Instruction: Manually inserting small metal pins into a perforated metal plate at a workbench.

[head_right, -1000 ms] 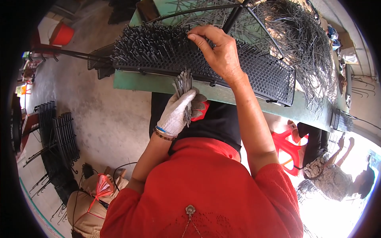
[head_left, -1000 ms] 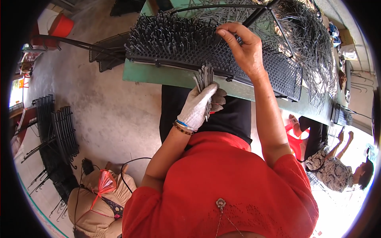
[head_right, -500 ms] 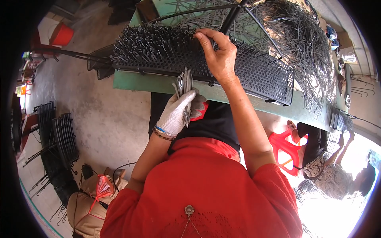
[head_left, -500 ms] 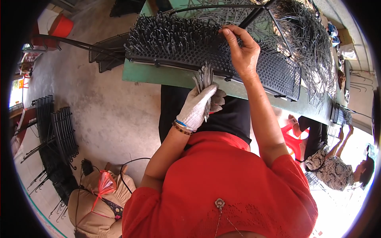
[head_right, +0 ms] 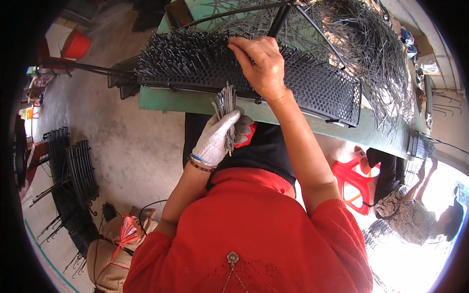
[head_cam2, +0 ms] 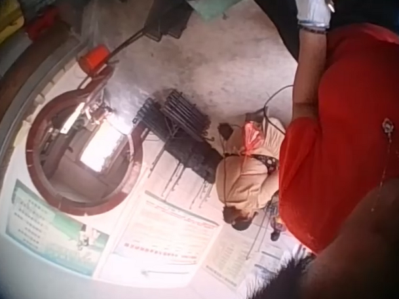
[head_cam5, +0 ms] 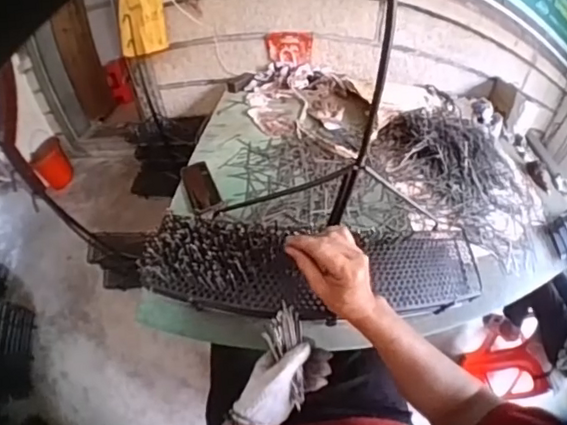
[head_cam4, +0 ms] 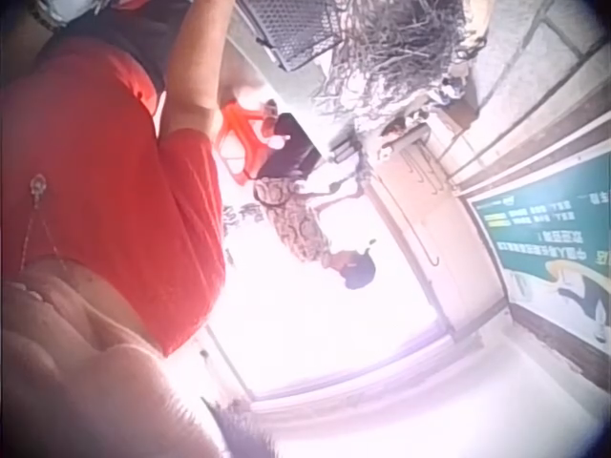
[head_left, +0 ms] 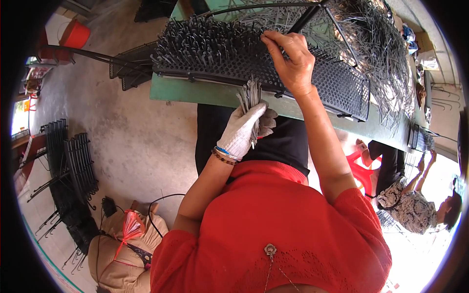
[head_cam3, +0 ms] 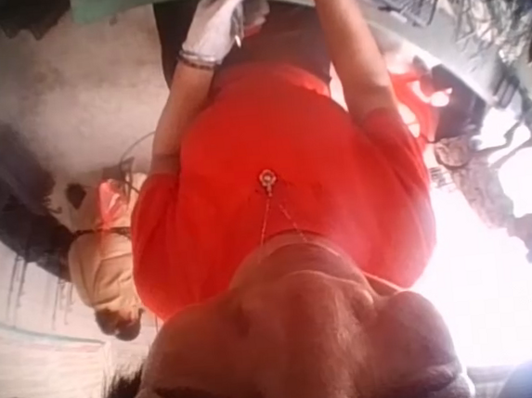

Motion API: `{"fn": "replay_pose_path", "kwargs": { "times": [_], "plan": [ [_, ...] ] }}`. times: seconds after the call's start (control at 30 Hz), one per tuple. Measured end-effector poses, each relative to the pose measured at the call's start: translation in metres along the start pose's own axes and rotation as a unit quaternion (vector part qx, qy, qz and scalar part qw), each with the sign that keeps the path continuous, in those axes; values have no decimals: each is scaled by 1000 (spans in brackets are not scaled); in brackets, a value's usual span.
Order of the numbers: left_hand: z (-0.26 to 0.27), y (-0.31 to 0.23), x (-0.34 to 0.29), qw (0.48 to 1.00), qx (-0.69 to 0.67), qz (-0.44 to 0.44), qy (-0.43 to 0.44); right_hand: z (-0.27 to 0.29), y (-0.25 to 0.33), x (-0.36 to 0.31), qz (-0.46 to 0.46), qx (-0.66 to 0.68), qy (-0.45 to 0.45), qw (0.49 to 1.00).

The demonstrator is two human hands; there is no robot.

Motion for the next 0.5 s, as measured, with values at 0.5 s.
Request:
{"fn": "replay_pose_path", "kwargs": {
  "times": [0.5],
  "plan": [
    [4, -2, -1, 999, 27, 11, -26, -7, -3, -9, -12, -15, 51, 998]
  ]
}}
Point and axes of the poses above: each hand's wrist, its own x-axis towards the middle knuckle, its own z-axis out of the back of the hand, y = z × x, the point moved 9 cm from there along x, towards the middle knuckle, and after that the axes turned 9 degrees about x, right-handed, at the moved point
